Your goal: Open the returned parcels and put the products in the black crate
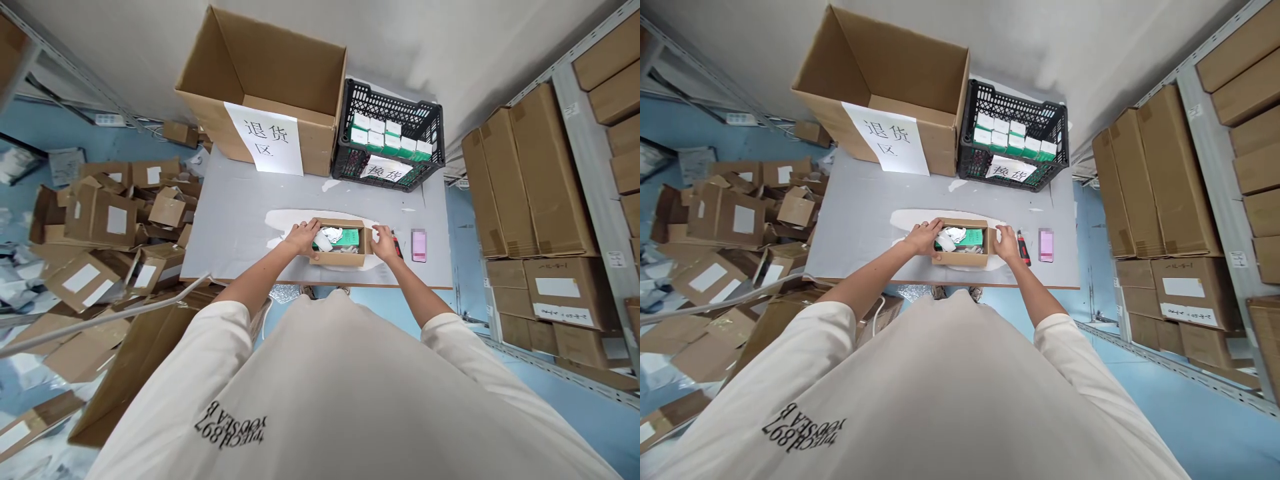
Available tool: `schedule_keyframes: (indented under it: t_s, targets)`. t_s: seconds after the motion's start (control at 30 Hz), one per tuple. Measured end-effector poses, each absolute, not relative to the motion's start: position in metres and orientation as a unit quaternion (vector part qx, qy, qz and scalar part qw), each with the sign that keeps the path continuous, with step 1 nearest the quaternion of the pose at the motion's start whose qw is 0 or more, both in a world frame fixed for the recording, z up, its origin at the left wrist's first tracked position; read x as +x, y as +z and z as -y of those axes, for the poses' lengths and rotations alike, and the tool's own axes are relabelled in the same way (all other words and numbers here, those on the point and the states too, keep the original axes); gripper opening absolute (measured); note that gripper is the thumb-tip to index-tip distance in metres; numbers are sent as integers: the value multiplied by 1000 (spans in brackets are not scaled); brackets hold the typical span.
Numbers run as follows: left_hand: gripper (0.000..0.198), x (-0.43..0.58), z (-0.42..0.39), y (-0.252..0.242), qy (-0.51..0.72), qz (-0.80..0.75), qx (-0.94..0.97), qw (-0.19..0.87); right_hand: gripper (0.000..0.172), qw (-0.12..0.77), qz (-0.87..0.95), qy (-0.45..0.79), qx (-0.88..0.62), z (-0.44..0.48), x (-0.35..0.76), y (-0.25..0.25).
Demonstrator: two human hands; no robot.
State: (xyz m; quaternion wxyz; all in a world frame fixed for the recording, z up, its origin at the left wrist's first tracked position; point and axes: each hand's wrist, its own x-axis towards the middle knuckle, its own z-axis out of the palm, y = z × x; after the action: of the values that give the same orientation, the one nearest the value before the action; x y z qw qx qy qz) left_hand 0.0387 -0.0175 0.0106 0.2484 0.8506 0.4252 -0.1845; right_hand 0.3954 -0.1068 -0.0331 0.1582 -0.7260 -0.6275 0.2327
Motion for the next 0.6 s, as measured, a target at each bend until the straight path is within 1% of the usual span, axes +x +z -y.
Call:
schedule_keyframes:
  t_s: [0.1, 0.2, 0.3, 0.43, 0.53, 0.6]
  targets:
    - [154, 38, 18, 9, -174, -427, 853, 243, 44, 95, 708, 186, -674, 103, 376, -13]
    - [150, 37, 19, 8, -156, -425, 859, 240, 40, 15, 752, 179, -634, 99, 357, 7]
    - [149, 37, 19, 6, -151, -424, 859, 244, 41, -40, 754, 164, -635, 94, 343, 16]
    - [150, 37, 21, 5, -149, -431, 853, 252, 39, -78, 744, 143, -649, 87, 335, 15]
    - [151, 37, 21, 5, -149, -433, 851, 257, 47, -95, 743, 142, -648, 85, 336, 12]
    - [151, 37, 22, 5, -149, -432, 851, 257, 49, -109, 747, 148, -639, 85, 338, 11]
